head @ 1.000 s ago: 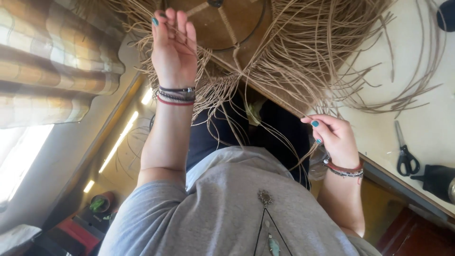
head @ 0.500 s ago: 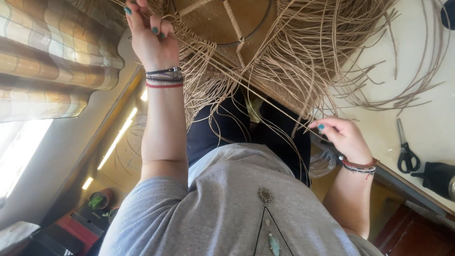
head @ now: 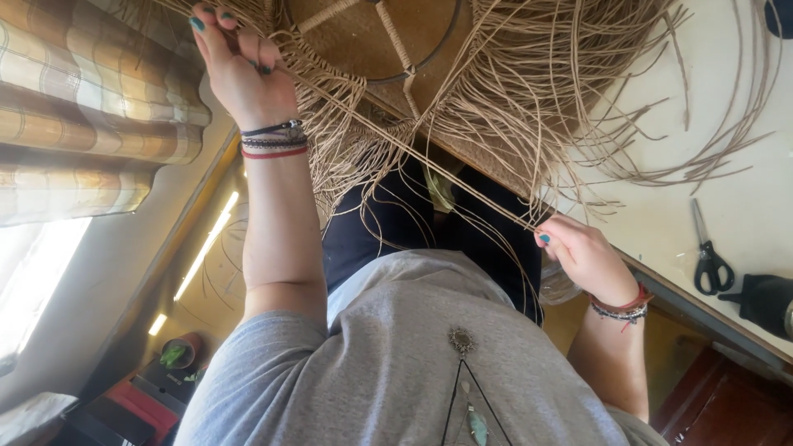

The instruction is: Weaving long fiber strands onto a circular frame to create a decorative object.

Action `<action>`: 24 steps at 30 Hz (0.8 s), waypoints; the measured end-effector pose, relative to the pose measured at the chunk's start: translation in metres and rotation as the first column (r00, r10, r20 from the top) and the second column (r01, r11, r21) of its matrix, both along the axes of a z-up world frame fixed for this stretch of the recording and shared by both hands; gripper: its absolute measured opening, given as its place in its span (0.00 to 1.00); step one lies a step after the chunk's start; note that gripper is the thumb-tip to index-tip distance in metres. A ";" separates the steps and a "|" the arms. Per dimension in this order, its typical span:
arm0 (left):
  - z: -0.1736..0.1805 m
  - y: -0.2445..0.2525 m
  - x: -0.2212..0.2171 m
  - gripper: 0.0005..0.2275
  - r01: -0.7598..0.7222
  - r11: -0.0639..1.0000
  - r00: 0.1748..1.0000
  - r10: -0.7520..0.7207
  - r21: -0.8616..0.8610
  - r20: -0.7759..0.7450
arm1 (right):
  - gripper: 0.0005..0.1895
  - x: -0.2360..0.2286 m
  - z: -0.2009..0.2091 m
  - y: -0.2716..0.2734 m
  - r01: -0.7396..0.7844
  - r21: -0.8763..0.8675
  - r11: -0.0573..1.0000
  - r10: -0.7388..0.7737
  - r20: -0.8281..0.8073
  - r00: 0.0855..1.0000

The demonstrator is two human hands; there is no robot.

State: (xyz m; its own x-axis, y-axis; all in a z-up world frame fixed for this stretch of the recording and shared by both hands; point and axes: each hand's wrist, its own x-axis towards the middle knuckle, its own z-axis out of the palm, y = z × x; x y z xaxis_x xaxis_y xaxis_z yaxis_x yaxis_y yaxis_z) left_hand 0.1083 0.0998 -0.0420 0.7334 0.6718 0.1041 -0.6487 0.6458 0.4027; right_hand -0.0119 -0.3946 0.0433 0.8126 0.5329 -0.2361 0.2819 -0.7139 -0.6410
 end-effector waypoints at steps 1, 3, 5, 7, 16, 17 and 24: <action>0.001 0.002 -0.002 0.07 0.001 1.000 1.000 -0.001 0.001 -0.001 | 0.05 -0.003 0.001 0.001 0.001 0.001 1.000 -0.001 -0.001 1.000; 0.004 0.007 -0.006 0.07 0.010 1.000 0.999 -0.010 0.014 0.038 | 0.05 -0.006 0.004 0.003 0.063 0.048 0.997 -0.064 0.023 0.998; -0.002 0.013 -0.010 0.06 0.022 1.000 0.999 -0.023 0.015 0.048 | 0.06 -0.008 0.004 0.005 0.068 0.058 0.996 -0.070 0.030 0.997; -0.008 0.020 -0.016 0.05 0.035 0.999 0.998 -0.036 0.016 0.058 | 0.07 -0.010 0.007 0.007 0.075 0.068 0.995 -0.077 0.035 0.996; 0.026 -0.059 -0.091 0.24 0.740 0.667 0.646 -0.741 0.087 0.185 | 0.10 0.022 0.020 0.041 -0.153 0.311 0.938 0.104 0.168 0.980; 0.020 -0.078 -0.096 0.25 0.833 0.543 0.540 -0.840 0.108 0.060 | 0.12 0.032 0.015 0.049 -0.219 0.376 0.900 0.133 0.242 0.961; -0.021 -0.132 -0.093 0.28 0.393 0.287 0.897 0.089 0.874 -0.433 | 0.14 0.120 0.002 0.170 -0.413 0.451 0.791 0.069 0.605 0.793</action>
State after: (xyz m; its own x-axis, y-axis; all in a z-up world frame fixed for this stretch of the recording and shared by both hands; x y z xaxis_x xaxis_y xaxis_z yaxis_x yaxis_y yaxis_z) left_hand 0.0151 -0.0323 -0.0634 0.9430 0.1583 0.2929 -0.2472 -0.2564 0.9344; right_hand 0.1083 -0.2246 0.0458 0.5298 0.6214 0.5772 0.8055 -0.1557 -0.5718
